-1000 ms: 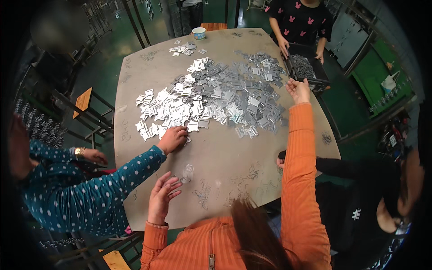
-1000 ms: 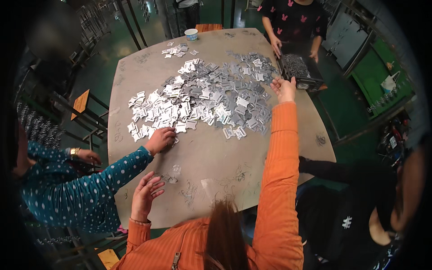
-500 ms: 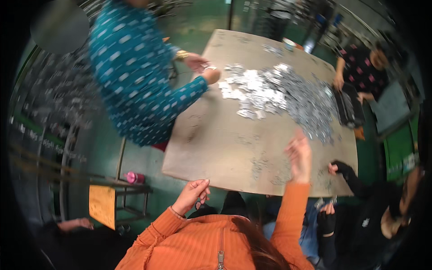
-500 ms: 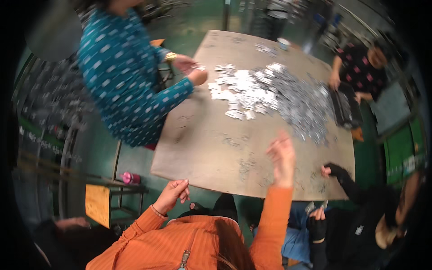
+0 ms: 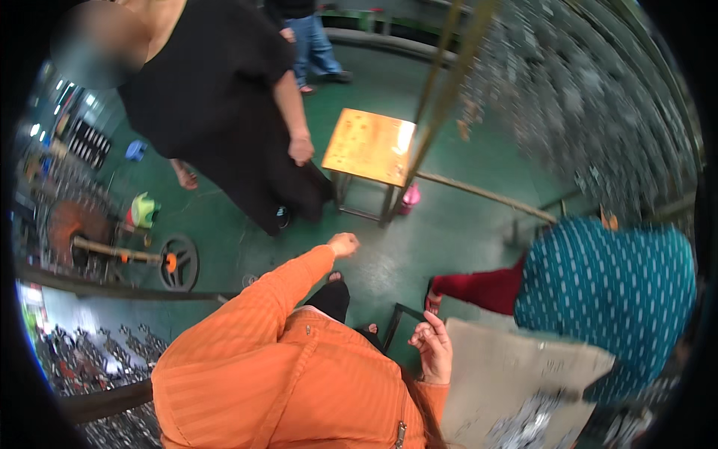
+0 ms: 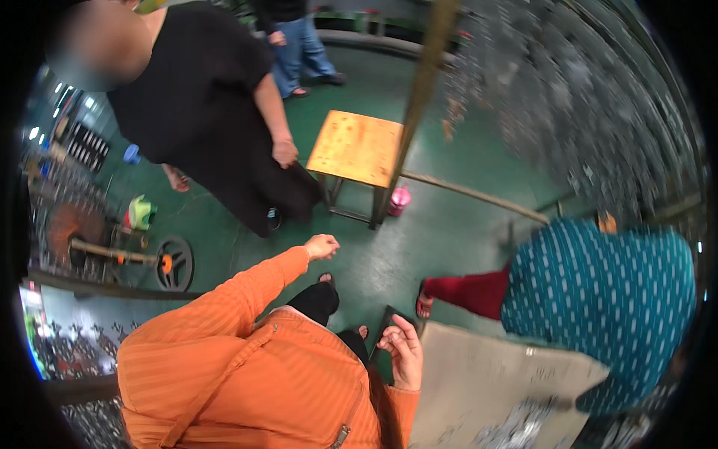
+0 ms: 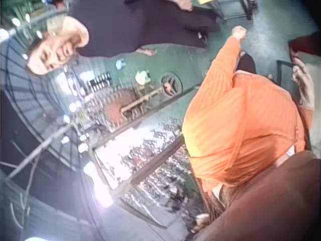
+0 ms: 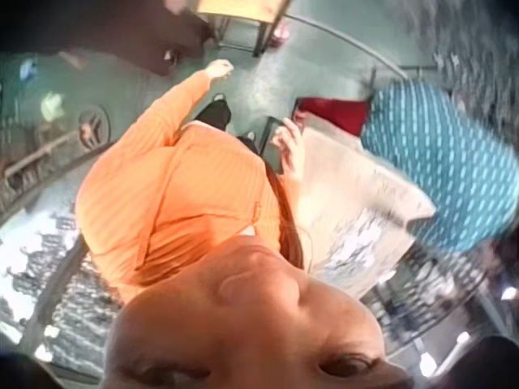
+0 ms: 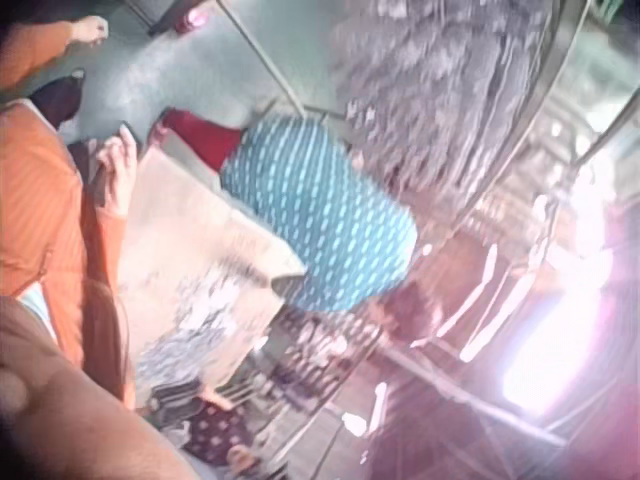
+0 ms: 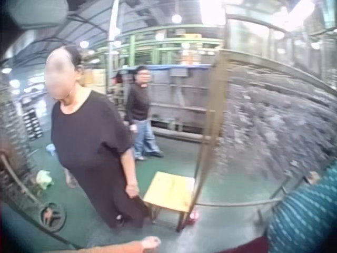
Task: The person attaches metal plates to wire hooks, transfers wire hooks into a plastic crate, and empties the crate onto a worktable. Then, the person retrieves an empty crate from a stack.
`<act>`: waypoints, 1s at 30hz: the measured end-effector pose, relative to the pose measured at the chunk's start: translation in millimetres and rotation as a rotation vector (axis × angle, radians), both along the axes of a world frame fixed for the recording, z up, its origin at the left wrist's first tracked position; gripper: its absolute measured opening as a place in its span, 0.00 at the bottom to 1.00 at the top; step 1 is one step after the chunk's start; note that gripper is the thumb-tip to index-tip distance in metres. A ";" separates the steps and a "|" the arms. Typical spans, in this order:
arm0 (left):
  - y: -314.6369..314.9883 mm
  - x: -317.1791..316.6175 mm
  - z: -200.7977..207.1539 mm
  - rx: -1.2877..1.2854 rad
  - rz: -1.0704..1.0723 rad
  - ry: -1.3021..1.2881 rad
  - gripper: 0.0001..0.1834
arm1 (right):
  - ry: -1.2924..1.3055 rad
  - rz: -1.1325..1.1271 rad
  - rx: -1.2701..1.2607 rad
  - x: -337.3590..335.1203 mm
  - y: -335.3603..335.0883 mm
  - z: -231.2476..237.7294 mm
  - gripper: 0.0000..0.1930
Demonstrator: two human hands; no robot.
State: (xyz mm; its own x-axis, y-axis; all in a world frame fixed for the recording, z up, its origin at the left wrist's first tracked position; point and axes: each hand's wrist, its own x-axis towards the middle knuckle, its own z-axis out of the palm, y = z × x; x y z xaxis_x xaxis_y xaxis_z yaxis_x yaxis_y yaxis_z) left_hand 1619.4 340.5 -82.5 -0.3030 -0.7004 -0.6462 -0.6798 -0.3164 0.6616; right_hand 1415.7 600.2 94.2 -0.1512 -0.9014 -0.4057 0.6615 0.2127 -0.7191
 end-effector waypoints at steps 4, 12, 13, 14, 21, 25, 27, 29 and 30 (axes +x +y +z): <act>-42.6 71.0 1.2 -0.210 -0.058 -0.288 0.15 | 0.011 0.161 0.035 13.9 -98.5 13.0 0.18; -119.0 92.4 74.8 -0.125 -0.023 0.314 0.15 | 0.082 0.633 0.019 124.3 -299.7 25.3 0.16; -125.1 99.8 60.7 -0.199 -0.013 0.409 0.15 | 0.081 0.710 -0.005 133.4 -318.4 20.0 0.15; -129.6 104.0 66.2 -0.208 0.004 0.433 0.15 | 0.077 0.794 -0.022 138.6 -334.8 14.2 0.15; -179.0 171.3 30.1 -0.327 0.585 0.264 0.11 | 0.212 0.824 0.173 124.3 -445.8 -56.2 0.16; -211.6 216.2 6.1 -0.432 0.955 -0.138 0.10 | 0.395 0.891 0.329 104.9 -509.1 -120.7 0.16; -215.9 251.5 -16.1 -0.377 0.972 -0.402 0.11 | 0.414 0.952 0.365 107.7 -532.4 -153.1 0.17; -234.7 265.2 -20.8 -0.296 1.001 -0.451 0.11 | 0.682 0.917 0.316 96.2 -560.2 -192.2 0.17; -252.7 272.2 -34.8 -0.285 1.018 -0.444 0.11 | 0.872 0.887 0.200 76.3 -569.6 -232.4 0.16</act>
State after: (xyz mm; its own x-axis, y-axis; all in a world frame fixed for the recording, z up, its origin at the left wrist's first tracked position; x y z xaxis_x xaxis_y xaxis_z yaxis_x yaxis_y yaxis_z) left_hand 1891.6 87.8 -117.3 0.7030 -0.6282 -0.3334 -0.3858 -0.7307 0.5632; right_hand 1492.0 30.6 -138.2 0.1881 -0.7644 -0.6167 -0.4423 0.4948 -0.7481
